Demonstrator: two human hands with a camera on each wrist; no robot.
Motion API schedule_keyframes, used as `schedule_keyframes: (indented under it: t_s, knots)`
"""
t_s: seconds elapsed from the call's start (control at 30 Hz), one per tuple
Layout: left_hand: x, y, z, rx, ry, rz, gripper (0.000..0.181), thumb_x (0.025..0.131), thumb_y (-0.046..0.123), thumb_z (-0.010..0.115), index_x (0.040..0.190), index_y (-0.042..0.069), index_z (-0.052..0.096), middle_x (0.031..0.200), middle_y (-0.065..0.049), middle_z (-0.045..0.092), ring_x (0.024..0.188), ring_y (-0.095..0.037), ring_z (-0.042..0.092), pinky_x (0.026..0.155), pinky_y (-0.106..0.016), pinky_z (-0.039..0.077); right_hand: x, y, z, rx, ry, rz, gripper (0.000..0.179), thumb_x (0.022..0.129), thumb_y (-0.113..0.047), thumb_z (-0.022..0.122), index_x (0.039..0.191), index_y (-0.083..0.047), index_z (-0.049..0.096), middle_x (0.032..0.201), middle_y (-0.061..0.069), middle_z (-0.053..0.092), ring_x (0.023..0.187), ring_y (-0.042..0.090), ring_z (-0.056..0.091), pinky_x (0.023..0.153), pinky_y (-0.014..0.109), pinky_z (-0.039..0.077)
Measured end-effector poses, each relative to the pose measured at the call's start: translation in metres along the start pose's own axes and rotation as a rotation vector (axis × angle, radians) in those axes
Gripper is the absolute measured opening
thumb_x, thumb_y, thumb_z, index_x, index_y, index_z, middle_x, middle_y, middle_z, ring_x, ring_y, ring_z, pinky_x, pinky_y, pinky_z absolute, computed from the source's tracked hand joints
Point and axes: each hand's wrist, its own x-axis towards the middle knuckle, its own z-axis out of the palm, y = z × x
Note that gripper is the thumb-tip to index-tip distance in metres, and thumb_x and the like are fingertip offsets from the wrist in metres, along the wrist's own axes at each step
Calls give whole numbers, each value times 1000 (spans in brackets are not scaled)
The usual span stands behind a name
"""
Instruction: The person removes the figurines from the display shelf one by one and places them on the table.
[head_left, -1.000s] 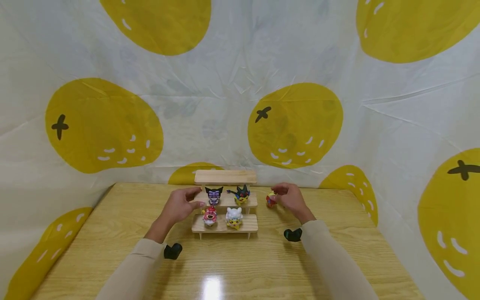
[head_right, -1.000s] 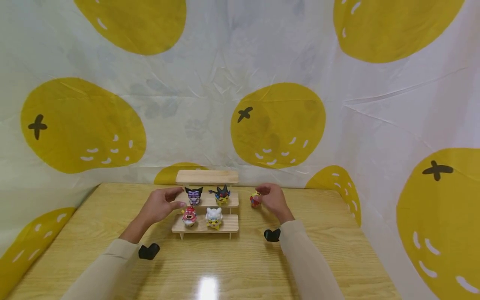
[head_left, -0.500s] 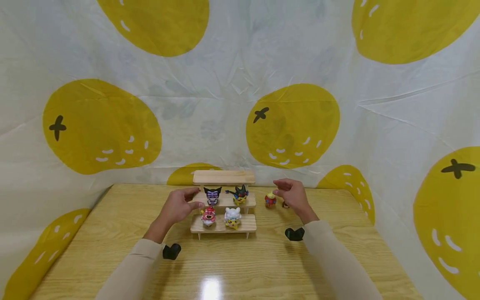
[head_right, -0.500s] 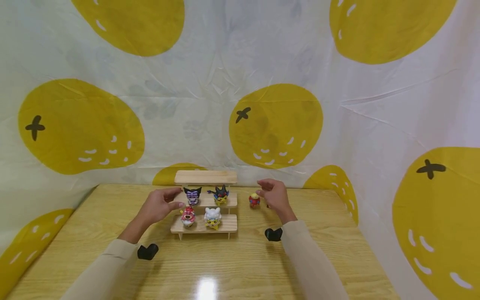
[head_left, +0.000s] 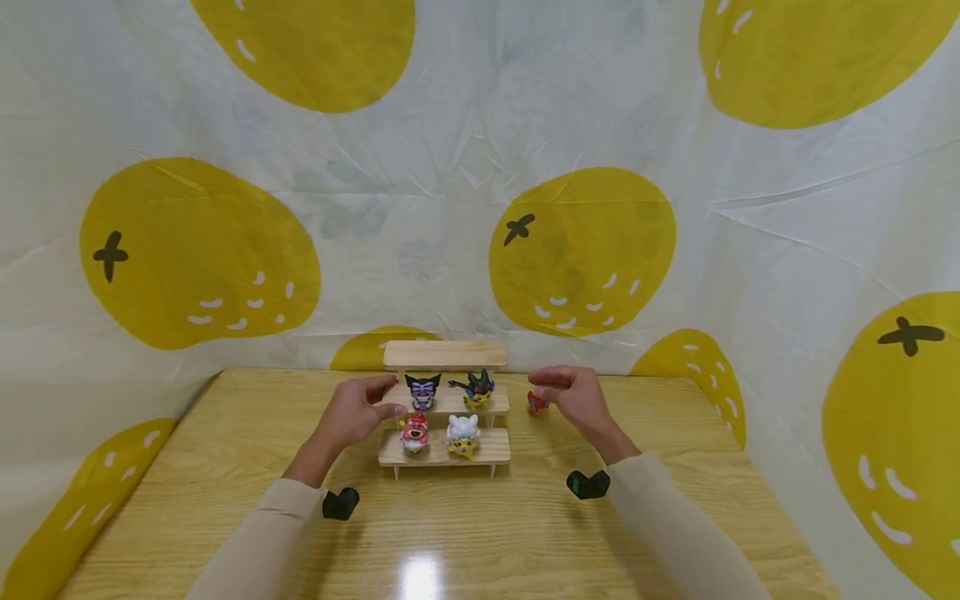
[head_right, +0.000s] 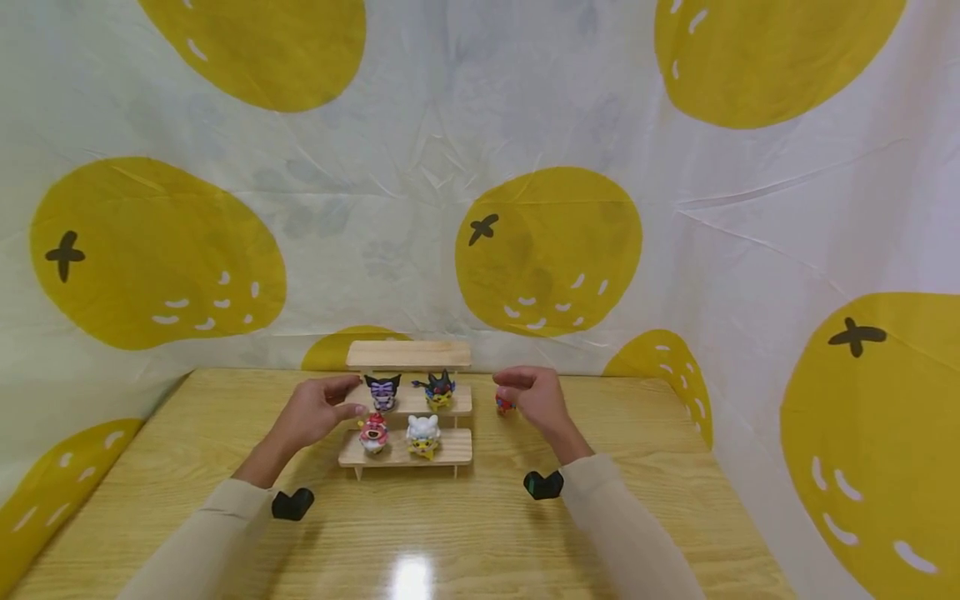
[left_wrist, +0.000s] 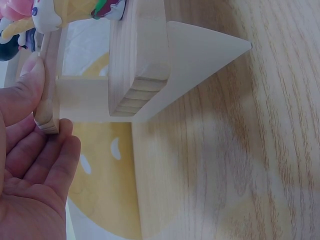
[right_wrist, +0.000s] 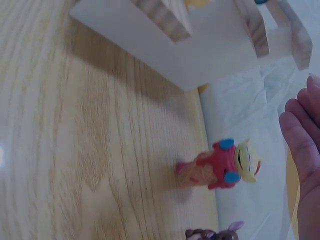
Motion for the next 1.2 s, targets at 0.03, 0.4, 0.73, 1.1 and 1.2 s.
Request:
schedule_keyframes:
  t_s: [0.03, 0.4, 0.73, 1.1, 1.2]
  knots:
    - [0, 0, 0, 1, -1, 0, 55, 98, 19, 74, 147, 0, 58, 147, -20, 62, 135, -41, 61, 111, -54, 53, -1, -1, 2, 3, -2, 3, 23, 95, -1, 74, 117, 2, 78, 121, 24, 76, 101, 17, 78, 84, 25, 64]
    - [2, -3, 1, 14, 6, 3, 55, 99, 20, 73, 148, 1, 57, 147, -20, 62, 135, -41, 61, 111, -54, 53, -9, -19, 29, 94, -85, 18, 31, 93, -5, 78, 122, 5, 75, 124, 26, 74, 92, 7, 75, 69, 21, 59]
    - [-1, 1, 0, 4, -3, -11, 55, 99, 20, 74, 147, 0, 58, 147, -20, 62, 136, -42, 60, 111, -54, 53, -10, -31, 47, 125, -99, -21, 41, 90, -5, 81, 129, 4, 71, 132, 24, 71, 123, 39, 69, 100, 36, 62]
    - [0, -4, 3, -13, 10, 4, 54, 98, 19, 74, 146, 0, 59, 146, -20, 63, 135, -41, 61, 111, -53, 53, -9, -44, 68, 167, -121, -5, 49, 88, -2, 81, 135, 3, 67, 134, 24, 70, 121, 34, 71, 100, 35, 62]
    - [0, -4, 3, -14, 8, -1, 54, 98, 20, 74, 147, 0, 58, 146, -20, 63, 135, -41, 61, 111, -53, 53, -8, -46, 71, 170, -110, -5, 45, 88, -1, 82, 131, 3, 69, 128, 24, 72, 112, 28, 75, 94, 31, 64]
